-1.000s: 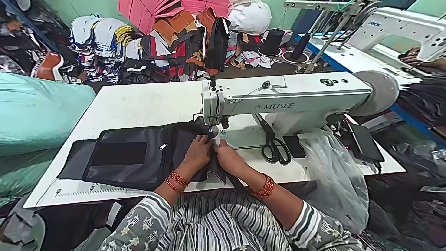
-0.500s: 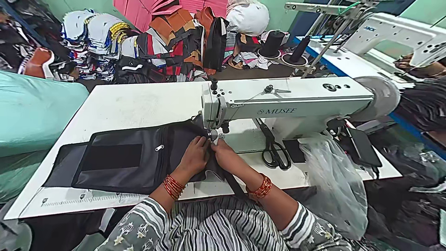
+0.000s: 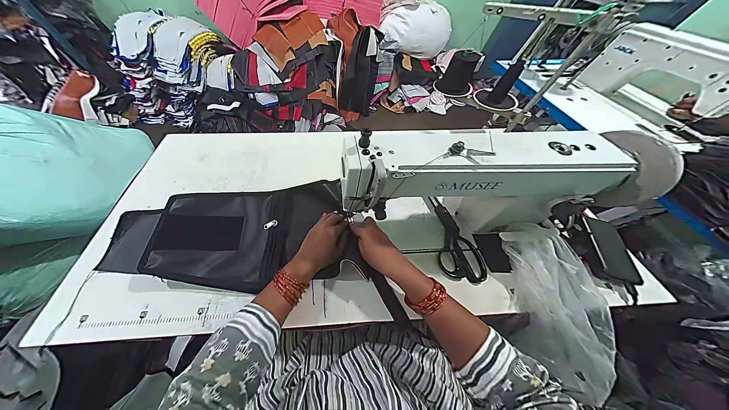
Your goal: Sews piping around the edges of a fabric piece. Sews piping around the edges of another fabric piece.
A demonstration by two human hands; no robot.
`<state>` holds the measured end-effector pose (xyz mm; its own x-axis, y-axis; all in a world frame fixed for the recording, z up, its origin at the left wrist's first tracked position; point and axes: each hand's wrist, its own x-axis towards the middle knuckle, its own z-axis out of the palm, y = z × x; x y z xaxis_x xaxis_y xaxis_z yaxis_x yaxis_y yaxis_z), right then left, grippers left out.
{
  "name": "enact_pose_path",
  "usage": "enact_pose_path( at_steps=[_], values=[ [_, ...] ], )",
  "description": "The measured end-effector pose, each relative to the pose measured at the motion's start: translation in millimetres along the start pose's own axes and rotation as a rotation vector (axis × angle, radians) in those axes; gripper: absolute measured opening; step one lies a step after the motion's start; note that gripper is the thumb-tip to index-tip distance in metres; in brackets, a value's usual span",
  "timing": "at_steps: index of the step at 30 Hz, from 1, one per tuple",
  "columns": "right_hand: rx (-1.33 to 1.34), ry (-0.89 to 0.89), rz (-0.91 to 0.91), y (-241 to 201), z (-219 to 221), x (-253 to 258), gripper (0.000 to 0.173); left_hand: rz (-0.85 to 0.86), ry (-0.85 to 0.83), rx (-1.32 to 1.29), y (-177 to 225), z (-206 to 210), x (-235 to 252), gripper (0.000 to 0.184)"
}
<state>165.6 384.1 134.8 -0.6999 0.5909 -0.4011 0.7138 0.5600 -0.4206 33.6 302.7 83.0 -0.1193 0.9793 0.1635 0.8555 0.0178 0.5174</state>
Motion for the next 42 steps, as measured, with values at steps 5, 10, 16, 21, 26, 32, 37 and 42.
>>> enact_pose_path(
  at_steps=[5, 10, 16, 21, 26, 32, 37, 42],
  values=[
    [0.066, 0.060, -0.031, 6.2, 5.7, -3.1, 0.046, -0.408, 0.303, 0.348, 10.6, -9.0, -54.9, 0.051],
    [0.111, 0.078, -0.036, 7.6, 7.4, -4.6, 0.048, -0.599, 0.025, 0.347, -23.2, -25.4, -61.7, 0.054],
    [0.291, 0.197, -0.024, 18.5, 19.0, -16.4, 0.049, -0.265, 0.139, 0.226, -44.0, -39.6, -23.8, 0.036],
    [0.436, 0.204, -0.047, 31.8, 22.1, -22.0, 0.051, -0.143, -0.333, -0.034, 30.0, -37.1, 5.1, 0.040],
    [0.494, 0.186, -0.084, 39.1, 21.4, -21.0, 0.044, -0.144, -0.458, 0.021, 39.9, -36.7, 23.9, 0.042],
    [0.559, 0.182, -0.115, 43.6, 22.0, -20.1, 0.050, -0.167, -0.506, 0.030, 40.4, -41.0, 20.8, 0.041],
    [0.565, 0.164, -0.122, 43.8, 22.6, -19.6, 0.051, -0.186, -0.557, 0.088, 40.0, -39.2, 23.4, 0.044],
    [0.571, 0.166, -0.124, 44.4, 25.0, -18.5, 0.051, -0.357, -0.444, 0.130, 58.7, -43.4, 30.4, 0.043]
  ],
)
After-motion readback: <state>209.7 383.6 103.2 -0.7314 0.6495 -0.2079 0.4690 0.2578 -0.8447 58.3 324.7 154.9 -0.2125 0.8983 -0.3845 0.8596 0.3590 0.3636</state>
